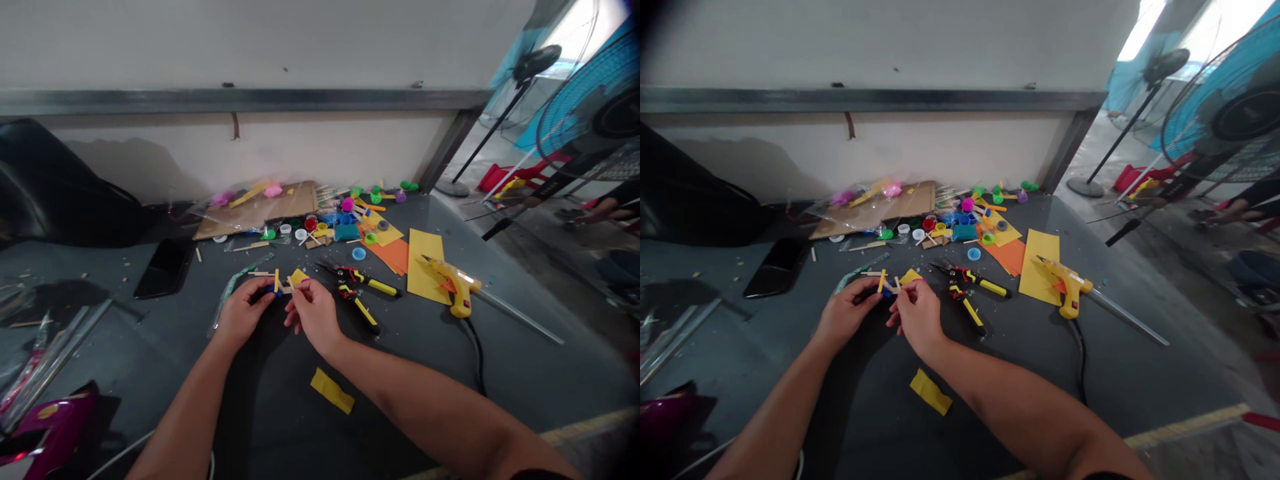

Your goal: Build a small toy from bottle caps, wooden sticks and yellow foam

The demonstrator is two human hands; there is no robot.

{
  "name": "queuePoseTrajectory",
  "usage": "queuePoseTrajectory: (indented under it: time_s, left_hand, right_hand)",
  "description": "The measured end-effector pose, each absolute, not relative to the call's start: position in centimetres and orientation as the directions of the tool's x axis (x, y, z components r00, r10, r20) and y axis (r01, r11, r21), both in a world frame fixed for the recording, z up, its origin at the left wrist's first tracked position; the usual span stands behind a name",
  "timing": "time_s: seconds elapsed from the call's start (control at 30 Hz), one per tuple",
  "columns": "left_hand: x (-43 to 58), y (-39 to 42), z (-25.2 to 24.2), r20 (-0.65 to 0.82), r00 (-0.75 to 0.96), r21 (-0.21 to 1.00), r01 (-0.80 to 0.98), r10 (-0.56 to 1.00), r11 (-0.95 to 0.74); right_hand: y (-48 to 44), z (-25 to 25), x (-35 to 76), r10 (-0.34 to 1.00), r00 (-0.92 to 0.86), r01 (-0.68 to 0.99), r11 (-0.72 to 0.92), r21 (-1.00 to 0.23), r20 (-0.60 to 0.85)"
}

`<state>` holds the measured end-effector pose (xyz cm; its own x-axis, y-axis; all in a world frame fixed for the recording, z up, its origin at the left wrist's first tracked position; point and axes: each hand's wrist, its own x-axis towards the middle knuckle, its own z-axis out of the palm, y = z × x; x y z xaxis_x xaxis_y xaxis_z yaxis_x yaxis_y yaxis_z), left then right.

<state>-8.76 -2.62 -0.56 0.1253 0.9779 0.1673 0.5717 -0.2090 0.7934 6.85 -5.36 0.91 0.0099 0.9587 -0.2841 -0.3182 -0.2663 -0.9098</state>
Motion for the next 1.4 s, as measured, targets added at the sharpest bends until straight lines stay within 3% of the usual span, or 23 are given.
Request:
queuePoseTrajectory:
  time_s: [0.13, 0.37, 0.7, 0.9, 1.07, 1.4]
  left_hand:
    - [-8.79, -2.55, -0.61, 0.154, 0.12, 0.786, 0.586, 0.981, -0.195]
    - [-8.74, -2.51, -0.62, 0.17, 0.123, 0.791, 0.574, 0.978, -0.21]
    - [-8.85, -2.45, -0.71, 0.17, 0.123, 0.786, 0.582, 0.978, -0.21]
    - [-8.81, -2.44, -0.71, 0.171, 0.126, 0.781, 0.587, 0.977, -0.212]
    - [-8.79, -2.47, -0.69, 0.188, 0.127, 0.761, 0.608, 0.974, -0.227]
    - [-8.58, -2.43, -0.84, 0.215, 0.055, 0.777, 0.595, 0.975, -0.205]
  right_hand:
    - [-5.47, 0.85, 6.91, 0.967, 0.021, -0.378, -0.229, -0.897, -0.255]
    - [-5.94, 0.79, 6.67, 0.976, -0.049, -0.308, -0.216, -0.926, -0.211]
    - [-5.6, 0.97, 6.66, 0.963, -0.04, -0.235, -0.269, -0.934, -0.267]
    - [-5.58, 0.74, 6.74, 0.974, 0.006, -0.215, -0.22, -0.951, -0.227]
    - [-5.7, 0.76, 6.96, 0.981, 0.103, -0.295, -0.128, -0.947, -0.164]
    - [-5.71, 1.06, 6.93, 0.992, 0.123, -0.449, 0.046, -0.892, -0.011]
